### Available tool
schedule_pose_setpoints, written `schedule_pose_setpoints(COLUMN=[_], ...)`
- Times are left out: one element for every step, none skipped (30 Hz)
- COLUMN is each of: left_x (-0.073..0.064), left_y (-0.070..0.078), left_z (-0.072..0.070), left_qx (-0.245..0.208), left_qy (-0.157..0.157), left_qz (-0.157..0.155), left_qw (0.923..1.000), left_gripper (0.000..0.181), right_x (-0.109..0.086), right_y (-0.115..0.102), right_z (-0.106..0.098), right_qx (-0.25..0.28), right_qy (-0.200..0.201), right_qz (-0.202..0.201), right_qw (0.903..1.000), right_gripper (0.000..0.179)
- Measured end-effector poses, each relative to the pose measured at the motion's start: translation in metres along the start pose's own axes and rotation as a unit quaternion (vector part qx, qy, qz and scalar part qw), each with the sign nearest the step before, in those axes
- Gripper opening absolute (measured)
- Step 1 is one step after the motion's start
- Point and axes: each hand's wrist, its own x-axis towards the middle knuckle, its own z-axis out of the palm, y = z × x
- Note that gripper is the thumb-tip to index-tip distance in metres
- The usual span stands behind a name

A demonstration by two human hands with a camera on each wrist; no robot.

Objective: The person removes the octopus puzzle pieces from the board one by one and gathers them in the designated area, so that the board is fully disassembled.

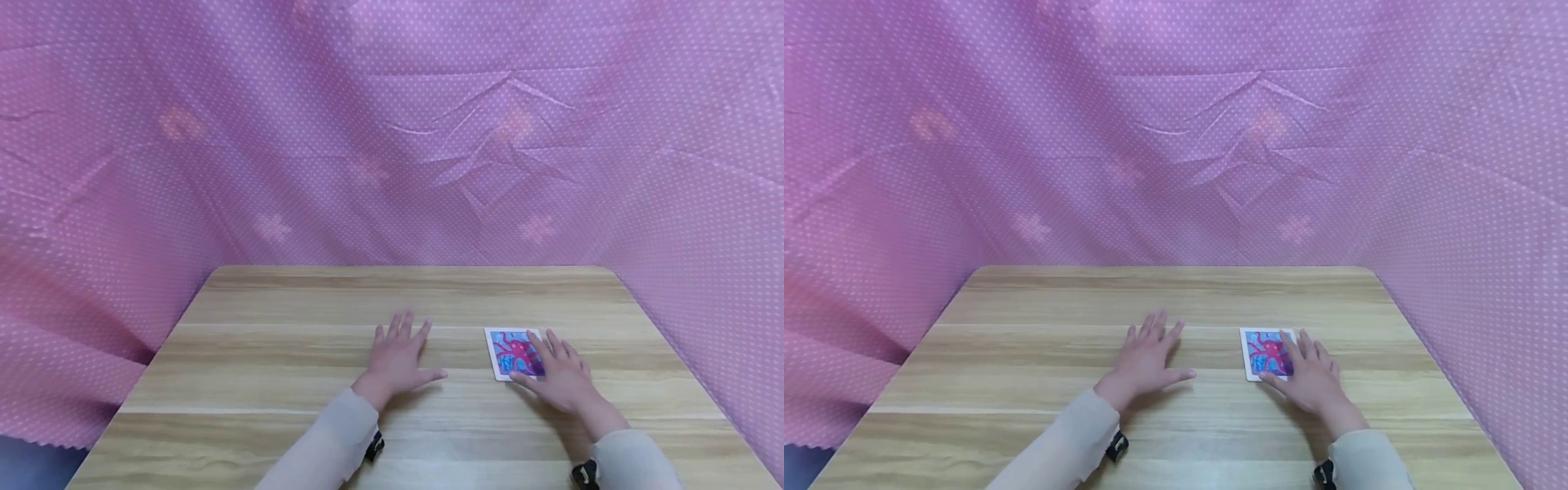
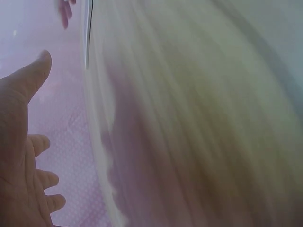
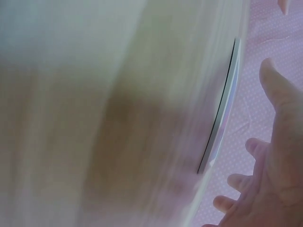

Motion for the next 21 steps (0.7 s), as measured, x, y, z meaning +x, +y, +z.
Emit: schedule_pose_setpoints(left_x=[0.002,0.003,0.004,0.006,0.007,0.008,0.009,0.010,0.011,0.013,0.014,0.015,0.017,0.018,0.020,0.021,0.023,0.024,0.026,0.027,0.028], left_y=[0.003,0.007,0.010,0.012,0.015,0.018,0.020,0.022,0.024,0.026,0.028,0.030,0.032,0.034,0.036,0.039,0.041,0.044,0.047,0.051,0.054], left_z=[0.001,0.002,0.003,0.004,0.004,0.005,0.005,0.006,0.007,0.008,0.009,0.011,0.012,0.014,0.015,0.016,0.017,0.018,0.019,0.019,0.020], left_qx=[-0.001,-0.004,-0.004,-0.007,-0.009,-0.013,-0.015,-0.019,-0.020,-0.022,-0.023,-0.023,-0.021,-0.019,-0.018,-0.016,-0.015,-0.013,-0.013,-0.012,-0.013], left_qy=[-0.001,-0.003,-0.006,-0.009,-0.013,-0.017,-0.023,-0.028,-0.034,-0.040,-0.046,-0.051,-0.056,-0.060,-0.066,-0.067,-0.070,-0.074,-0.077,-0.079,-0.081], left_qz=[0.006,0.011,0.016,0.021,0.025,0.027,0.029,0.030,0.032,0.033,0.035,0.037,0.039,0.041,0.044,0.046,0.047,0.048,0.049,0.051,0.053], left_qw=[1.0000,0.9999,0.9998,0.9997,0.9996,0.9994,0.9992,0.9990,0.9987,0.9984,0.9981,0.9978,0.9974,0.9971,0.9967,0.9966,0.9963,0.9961,0.9958,0.9955,0.9953], left_gripper=[0.097,0.097,0.097,0.097,0.096,0.096,0.096,0.095,0.094,0.094,0.093,0.093,0.092,0.092,0.092,0.091,0.091,0.090,0.090,0.089,0.088], right_x=[0.000,0.000,-0.001,-0.001,-0.001,-0.001,-0.001,-0.002,-0.002,-0.002,-0.002,-0.002,-0.003,-0.003,-0.003,-0.004,-0.004,-0.005,-0.005,-0.005,-0.005], right_y=[0.001,0.003,0.004,0.006,0.007,0.008,0.010,0.011,0.013,0.015,0.016,0.018,0.019,0.021,0.022,0.023,0.024,0.025,0.026,0.027,0.028], right_z=[0.000,0.000,-0.001,-0.001,-0.001,-0.002,-0.002,-0.002,-0.002,-0.002,-0.003,-0.003,-0.004,-0.004,-0.005,-0.005,-0.005,-0.005,-0.005,-0.005,-0.005], right_qx=[-0.001,-0.003,-0.004,-0.007,-0.009,-0.012,-0.015,-0.018,-0.020,-0.024,-0.026,-0.028,-0.030,-0.032,-0.033,-0.035,-0.035,-0.036,-0.037,-0.037,-0.037], right_qy=[-0.002,-0.003,-0.004,-0.005,-0.007,-0.007,-0.008,-0.009,-0.011,-0.012,-0.014,-0.016,-0.018,-0.020,-0.022,-0.022,-0.023,-0.022,-0.020,-0.017,-0.015], right_qz=[0.000,0.000,-0.002,-0.003,-0.004,-0.006,-0.008,-0.011,-0.013,-0.014,-0.015,-0.017,-0.017,-0.017,-0.018,-0.020,-0.022,-0.023,-0.027,-0.030,-0.033], right_qw=[1.0000,1.0000,1.0000,1.0000,0.9999,0.9999,0.9998,0.9997,0.9997,0.9995,0.9995,0.9993,0.9992,0.9991,0.9991,0.9990,0.9989,0.9988,0.9987,0.9987,0.9987], right_gripper=[0.095,0.096,0.097,0.098,0.099,0.099,0.100,0.101,0.101,0.101,0.101,0.101,0.102,0.102,0.102,0.102,0.101,0.101,0.101,0.100,0.100])
